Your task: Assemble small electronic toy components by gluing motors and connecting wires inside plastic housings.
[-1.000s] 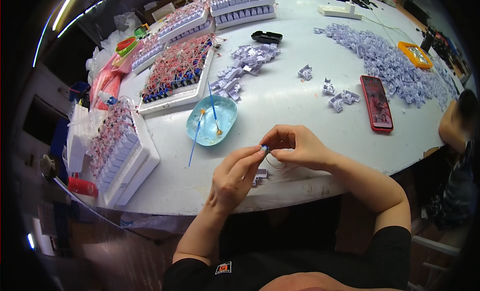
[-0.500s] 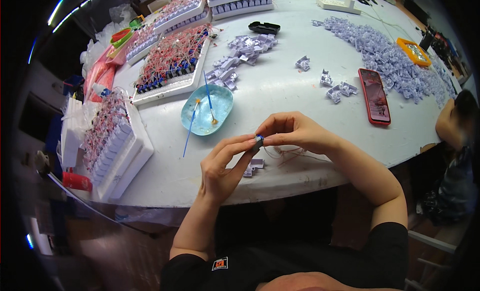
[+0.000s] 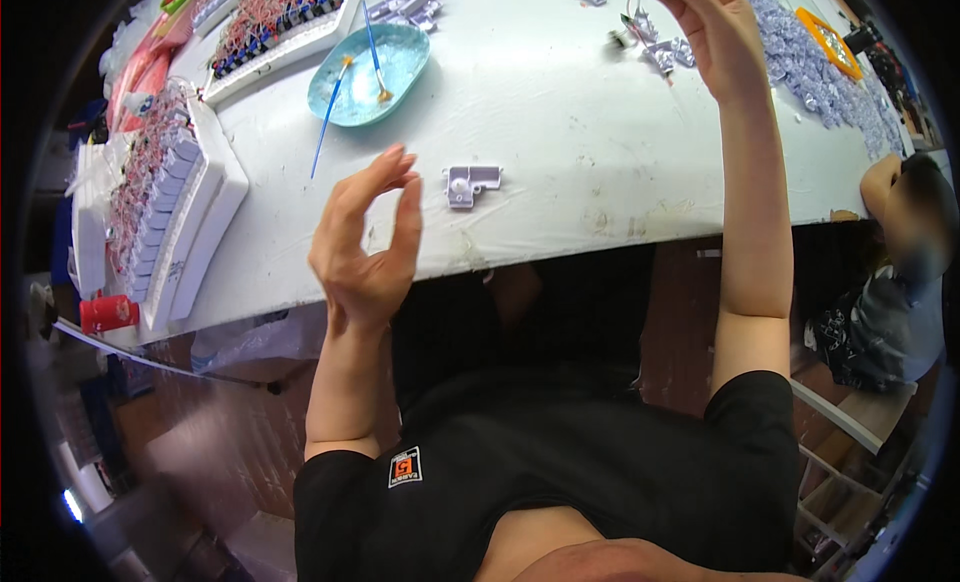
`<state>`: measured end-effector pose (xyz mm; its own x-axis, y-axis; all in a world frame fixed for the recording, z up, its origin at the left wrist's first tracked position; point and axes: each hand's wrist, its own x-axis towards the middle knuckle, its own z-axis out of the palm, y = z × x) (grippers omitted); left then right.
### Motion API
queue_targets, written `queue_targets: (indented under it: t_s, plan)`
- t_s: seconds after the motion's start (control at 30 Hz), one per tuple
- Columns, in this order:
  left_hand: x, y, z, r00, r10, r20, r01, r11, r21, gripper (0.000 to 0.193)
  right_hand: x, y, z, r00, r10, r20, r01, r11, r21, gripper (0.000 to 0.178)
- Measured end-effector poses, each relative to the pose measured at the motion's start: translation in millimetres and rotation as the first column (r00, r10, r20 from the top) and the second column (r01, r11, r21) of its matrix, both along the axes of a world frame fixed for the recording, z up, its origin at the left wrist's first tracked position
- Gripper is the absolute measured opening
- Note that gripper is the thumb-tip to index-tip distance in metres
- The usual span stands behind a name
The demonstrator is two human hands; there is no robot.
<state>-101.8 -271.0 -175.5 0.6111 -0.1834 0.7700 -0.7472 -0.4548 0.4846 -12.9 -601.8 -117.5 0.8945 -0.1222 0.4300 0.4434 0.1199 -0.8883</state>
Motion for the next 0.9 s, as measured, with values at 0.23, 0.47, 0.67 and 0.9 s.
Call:
queue_targets:
  t_s: [0.23, 0.47, 0.67, 0.9]
  plan:
    - [7.3, 94.4, 11.1, 0.925, 0.356, -0.128, -0.362, 0.932, -0.02, 0.025, -59.6, 62.1, -64.8, 0.988, 0.071, -0.14, -0.13, 0.871, -0.473, 0.024]
    - [54.7, 99.8, 1.3, 0.979, 0.197, -0.059, -0.147, 0.873, 0.466, 0.046, -62.3, 82.5, -79.4, 0.974, 0.151, -0.171, -0.208, 0.896, -0.392, 0.025]
    - [95.0, 89.9, 4.9, 0.997, 0.043, -0.063, -0.024, 0.961, 0.277, 0.024, -58.7, 73.0, -91.1, 0.976, 0.144, -0.163, -0.193, 0.919, -0.343, 0.031]
    - [110.2, 84.7, 38.9, 0.99, -0.102, -0.1, 0.1, 0.995, -0.026, 0.028, -70.5, 82.1, -80.3, 0.985, 0.171, -0.032, -0.165, 0.866, -0.471, 0.027]
